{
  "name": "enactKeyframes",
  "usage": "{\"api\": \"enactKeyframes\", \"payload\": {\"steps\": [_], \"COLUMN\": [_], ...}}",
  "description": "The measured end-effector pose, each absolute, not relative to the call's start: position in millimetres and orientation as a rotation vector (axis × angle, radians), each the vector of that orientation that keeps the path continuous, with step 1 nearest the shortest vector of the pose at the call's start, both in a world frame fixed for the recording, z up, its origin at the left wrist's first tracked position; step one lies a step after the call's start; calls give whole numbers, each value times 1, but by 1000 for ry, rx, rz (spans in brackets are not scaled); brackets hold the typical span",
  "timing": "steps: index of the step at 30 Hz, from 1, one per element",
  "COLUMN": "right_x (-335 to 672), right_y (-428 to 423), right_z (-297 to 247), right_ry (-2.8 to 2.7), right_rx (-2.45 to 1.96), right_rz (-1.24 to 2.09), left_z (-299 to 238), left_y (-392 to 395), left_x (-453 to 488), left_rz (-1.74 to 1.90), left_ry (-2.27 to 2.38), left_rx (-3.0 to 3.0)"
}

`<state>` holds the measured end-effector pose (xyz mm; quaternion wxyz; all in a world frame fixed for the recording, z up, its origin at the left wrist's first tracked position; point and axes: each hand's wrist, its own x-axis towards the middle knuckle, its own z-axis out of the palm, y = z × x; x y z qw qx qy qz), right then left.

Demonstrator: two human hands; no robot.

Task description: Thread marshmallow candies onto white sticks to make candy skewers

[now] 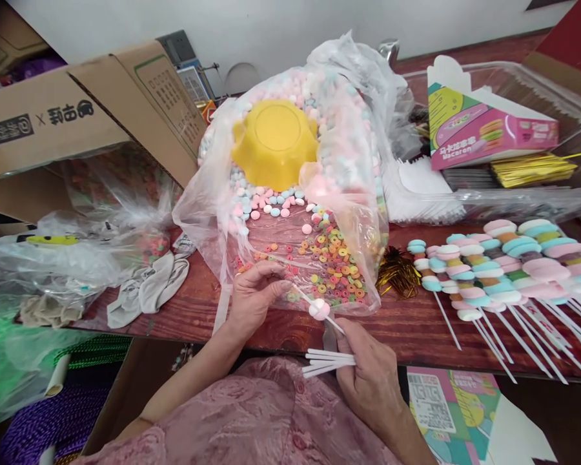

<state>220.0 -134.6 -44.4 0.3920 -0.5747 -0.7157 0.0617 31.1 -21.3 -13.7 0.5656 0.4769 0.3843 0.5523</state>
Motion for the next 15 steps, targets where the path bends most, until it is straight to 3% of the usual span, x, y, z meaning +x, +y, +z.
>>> {"api": "enactKeyframes", "payload": {"steps": [8,15], "right_x": [216,209], "right_y": [-133,-131], "right_z": [-43,-48], "right_ry": [-1784,-1797], "right_rx": [-1465,-1392], "right_rz": [202,159], "left_z": [-17,-24], "left_y": [-20,-16], "left_x": [30,29], "left_rz": [1444,1447], "left_ry": [927,979], "left_rx": [1569,1548]}}
